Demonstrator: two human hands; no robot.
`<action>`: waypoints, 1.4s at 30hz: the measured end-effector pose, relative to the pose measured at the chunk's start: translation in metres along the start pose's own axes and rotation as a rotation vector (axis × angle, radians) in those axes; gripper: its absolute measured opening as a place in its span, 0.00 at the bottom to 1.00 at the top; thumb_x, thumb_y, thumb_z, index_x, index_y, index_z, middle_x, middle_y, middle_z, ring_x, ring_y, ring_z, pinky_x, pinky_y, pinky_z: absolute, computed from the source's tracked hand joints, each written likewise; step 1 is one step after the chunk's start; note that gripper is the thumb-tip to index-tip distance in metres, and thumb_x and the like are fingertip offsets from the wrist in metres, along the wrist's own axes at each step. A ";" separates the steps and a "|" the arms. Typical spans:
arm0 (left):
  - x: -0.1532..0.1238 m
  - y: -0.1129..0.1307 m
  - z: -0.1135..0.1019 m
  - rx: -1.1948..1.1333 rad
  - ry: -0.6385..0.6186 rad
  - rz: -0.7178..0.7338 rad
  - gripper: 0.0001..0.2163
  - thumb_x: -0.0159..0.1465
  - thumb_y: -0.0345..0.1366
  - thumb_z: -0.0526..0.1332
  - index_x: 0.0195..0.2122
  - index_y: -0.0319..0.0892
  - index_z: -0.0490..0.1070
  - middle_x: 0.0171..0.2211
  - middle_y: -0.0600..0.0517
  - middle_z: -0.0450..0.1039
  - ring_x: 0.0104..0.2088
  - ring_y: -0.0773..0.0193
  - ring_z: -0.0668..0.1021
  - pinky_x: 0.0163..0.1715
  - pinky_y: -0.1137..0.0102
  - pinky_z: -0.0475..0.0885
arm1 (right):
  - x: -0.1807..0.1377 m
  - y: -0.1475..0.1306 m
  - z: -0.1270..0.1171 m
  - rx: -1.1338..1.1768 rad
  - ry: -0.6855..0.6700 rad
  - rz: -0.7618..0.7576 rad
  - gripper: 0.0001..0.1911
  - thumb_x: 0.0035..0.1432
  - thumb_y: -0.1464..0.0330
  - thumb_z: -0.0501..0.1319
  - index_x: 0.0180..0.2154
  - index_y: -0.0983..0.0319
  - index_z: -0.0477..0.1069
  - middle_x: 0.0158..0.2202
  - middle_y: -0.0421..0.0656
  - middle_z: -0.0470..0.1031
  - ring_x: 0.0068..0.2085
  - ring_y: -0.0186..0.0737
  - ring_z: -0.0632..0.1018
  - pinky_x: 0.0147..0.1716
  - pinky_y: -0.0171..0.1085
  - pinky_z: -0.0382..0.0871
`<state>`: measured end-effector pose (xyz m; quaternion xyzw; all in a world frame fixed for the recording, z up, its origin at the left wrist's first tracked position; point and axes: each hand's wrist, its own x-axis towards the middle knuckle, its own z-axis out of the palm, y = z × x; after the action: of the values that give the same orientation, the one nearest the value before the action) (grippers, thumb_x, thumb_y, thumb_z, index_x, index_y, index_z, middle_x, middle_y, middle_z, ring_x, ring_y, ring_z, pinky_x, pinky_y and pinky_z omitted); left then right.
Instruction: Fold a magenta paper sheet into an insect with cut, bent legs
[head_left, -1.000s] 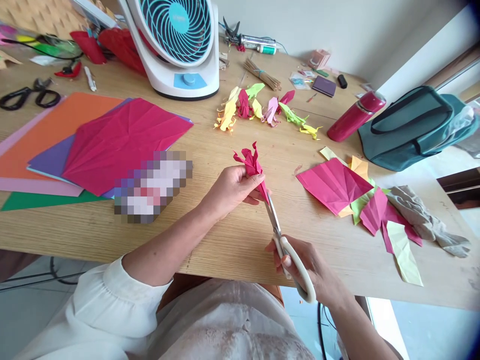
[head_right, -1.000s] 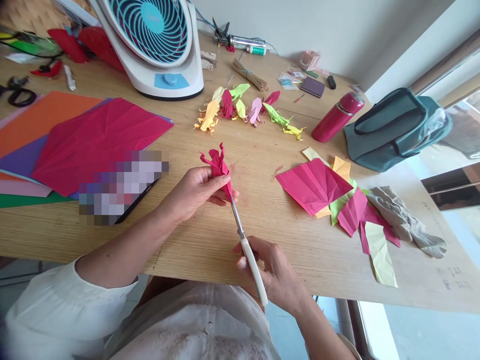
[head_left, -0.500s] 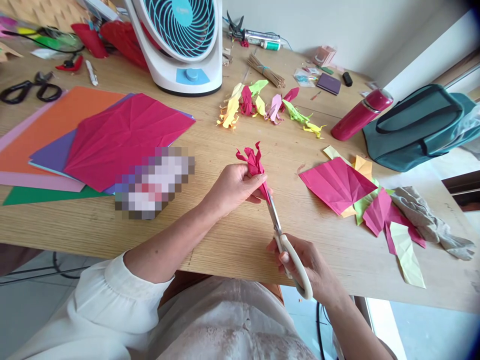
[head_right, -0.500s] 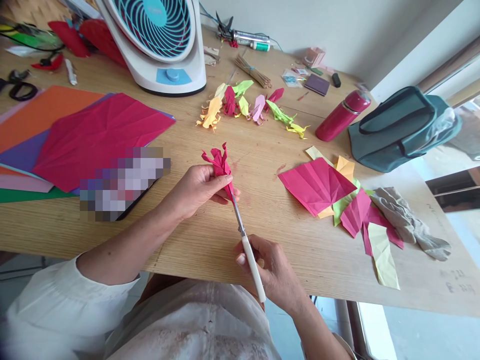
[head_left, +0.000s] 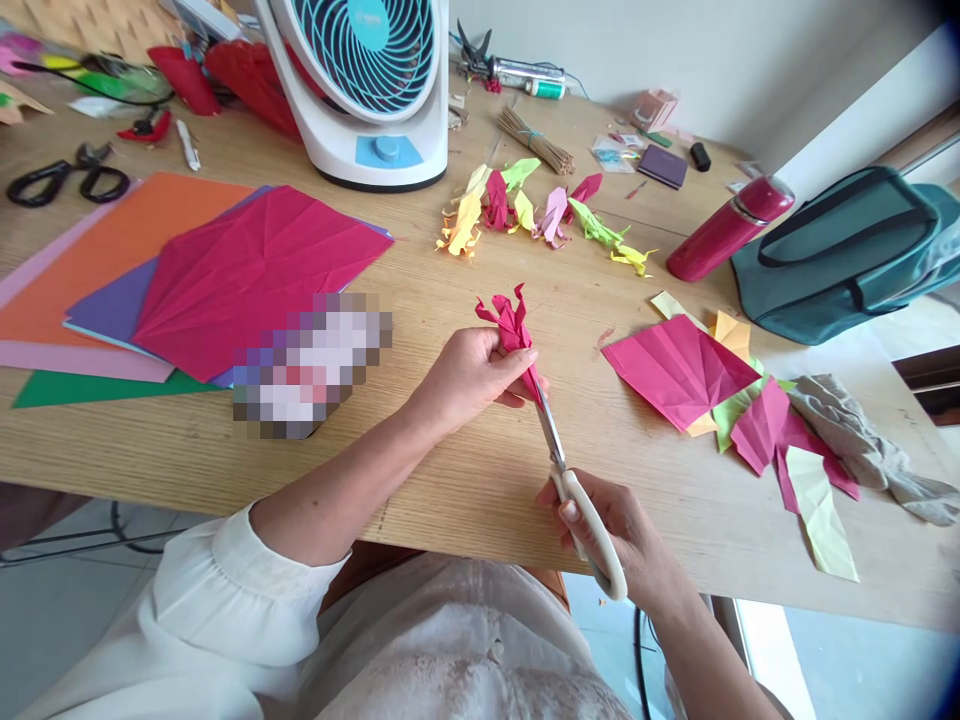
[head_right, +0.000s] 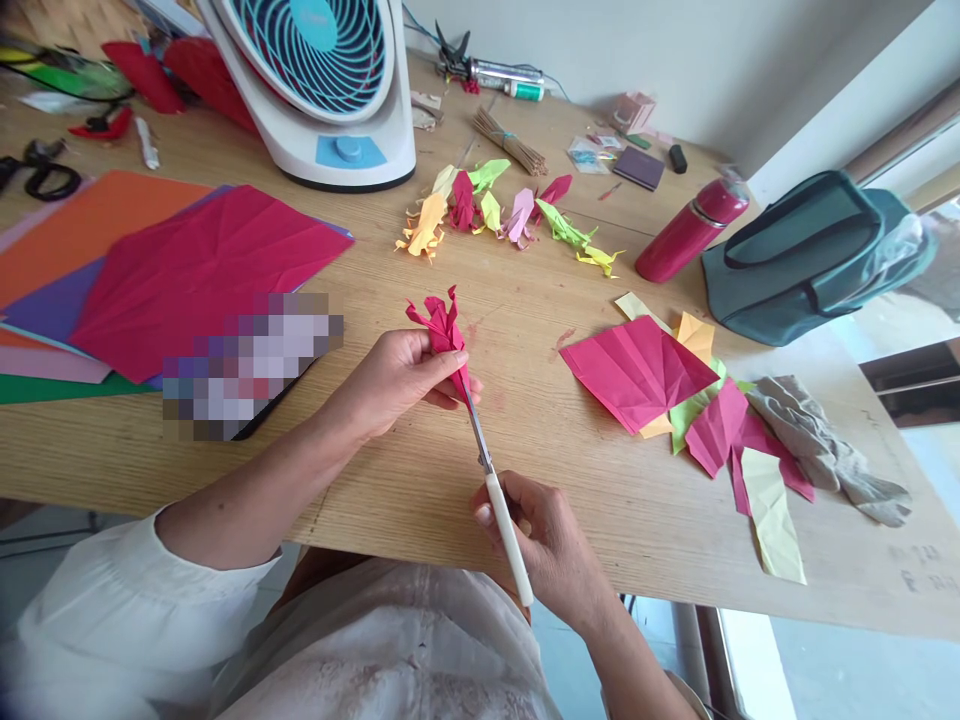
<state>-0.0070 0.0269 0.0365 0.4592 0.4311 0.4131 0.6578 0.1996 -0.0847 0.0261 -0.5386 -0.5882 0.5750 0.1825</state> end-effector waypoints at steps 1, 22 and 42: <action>0.000 0.000 0.000 -0.001 0.002 0.003 0.11 0.64 0.40 0.65 0.32 0.38 0.70 0.32 0.45 0.83 0.29 0.62 0.84 0.26 0.74 0.76 | 0.000 0.000 0.000 0.001 -0.001 0.001 0.25 0.63 0.46 0.58 0.37 0.62 0.74 0.27 0.40 0.68 0.28 0.34 0.65 0.27 0.34 0.60; 0.000 0.003 0.000 0.007 0.012 0.002 0.09 0.65 0.38 0.63 0.32 0.38 0.69 0.31 0.46 0.83 0.28 0.63 0.84 0.25 0.75 0.75 | 0.001 -0.002 0.000 0.014 -0.007 0.001 0.25 0.62 0.46 0.58 0.38 0.62 0.74 0.26 0.39 0.67 0.27 0.34 0.64 0.26 0.34 0.58; -0.001 0.003 0.000 0.036 0.007 0.005 0.08 0.66 0.37 0.62 0.32 0.38 0.70 0.32 0.45 0.84 0.30 0.62 0.85 0.24 0.77 0.76 | 0.002 0.006 0.001 0.008 0.003 -0.023 0.26 0.64 0.46 0.56 0.37 0.63 0.73 0.26 0.39 0.65 0.28 0.34 0.65 0.27 0.35 0.56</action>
<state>-0.0076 0.0268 0.0396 0.4704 0.4395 0.4084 0.6471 0.2009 -0.0850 0.0195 -0.5322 -0.5917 0.5742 0.1922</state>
